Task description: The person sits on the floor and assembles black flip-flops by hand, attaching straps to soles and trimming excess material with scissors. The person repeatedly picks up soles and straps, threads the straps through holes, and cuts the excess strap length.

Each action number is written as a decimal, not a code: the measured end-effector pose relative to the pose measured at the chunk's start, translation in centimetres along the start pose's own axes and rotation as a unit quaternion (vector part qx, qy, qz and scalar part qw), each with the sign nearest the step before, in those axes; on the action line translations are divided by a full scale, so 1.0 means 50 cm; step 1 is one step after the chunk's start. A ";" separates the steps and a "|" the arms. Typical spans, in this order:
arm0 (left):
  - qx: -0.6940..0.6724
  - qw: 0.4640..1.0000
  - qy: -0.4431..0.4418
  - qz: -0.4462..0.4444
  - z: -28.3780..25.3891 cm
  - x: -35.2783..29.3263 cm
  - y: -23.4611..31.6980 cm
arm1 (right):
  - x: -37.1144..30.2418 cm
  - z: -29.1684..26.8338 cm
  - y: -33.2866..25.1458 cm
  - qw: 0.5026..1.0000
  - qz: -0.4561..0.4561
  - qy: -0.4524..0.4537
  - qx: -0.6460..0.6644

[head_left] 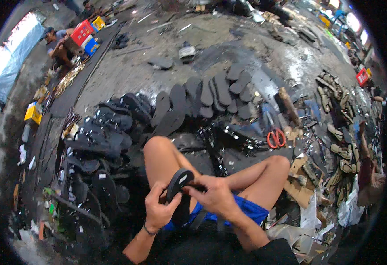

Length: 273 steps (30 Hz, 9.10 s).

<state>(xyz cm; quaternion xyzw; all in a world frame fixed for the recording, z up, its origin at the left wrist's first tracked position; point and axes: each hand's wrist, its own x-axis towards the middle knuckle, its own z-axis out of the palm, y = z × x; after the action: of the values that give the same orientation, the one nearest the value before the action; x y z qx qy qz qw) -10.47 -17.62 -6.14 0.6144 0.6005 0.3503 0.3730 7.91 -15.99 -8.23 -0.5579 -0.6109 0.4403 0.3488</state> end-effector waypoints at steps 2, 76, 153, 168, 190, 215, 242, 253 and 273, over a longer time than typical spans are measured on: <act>0.056 0.998 0.000 0.037 0.001 -0.009 0.009 | 0.000 0.014 0.014 0.997 -0.065 0.046 0.021; -0.228 0.969 0.044 0.086 0.040 -0.043 0.118 | -0.076 -0.044 -0.104 0.972 -0.072 0.197 0.105; -0.123 0.985 -0.114 -0.052 -0.594 1.182 0.865 | 1.068 -0.497 -1.060 0.989 0.093 0.104 0.046; -0.041 0.944 -0.299 -0.133 -0.602 2.066 0.724 | 1.770 -0.457 -0.888 0.853 0.256 0.255 0.376; 0.121 0.974 -0.109 -0.160 0.085 3.239 -0.425 | 2.066 -0.307 -0.209 0.570 0.582 0.536 0.222; 0.073 0.604 -0.757 -0.238 -0.257 2.816 0.368 | 2.374 -0.220 -0.560 0.586 0.382 0.620 0.356; 0.277 0.099 -0.889 0.350 -0.151 1.396 1.102 | 0.910 -0.151 -1.180 0.108 0.039 0.952 0.283; 0.170 0.323 -0.913 0.182 -0.077 0.735 1.053 | 0.370 -0.239 -1.106 0.301 0.371 0.878 -0.002; 0.116 0.633 -0.763 0.068 -0.022 0.445 1.118 | -0.138 -0.569 -0.843 0.822 0.222 0.513 0.106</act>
<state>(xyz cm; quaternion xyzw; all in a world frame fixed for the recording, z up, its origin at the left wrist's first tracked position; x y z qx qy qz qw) 15.93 4.63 43.13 0.7398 0.0941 -0.2911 0.5993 19.15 -18.14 41.78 -0.7834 -0.1532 0.2180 0.5615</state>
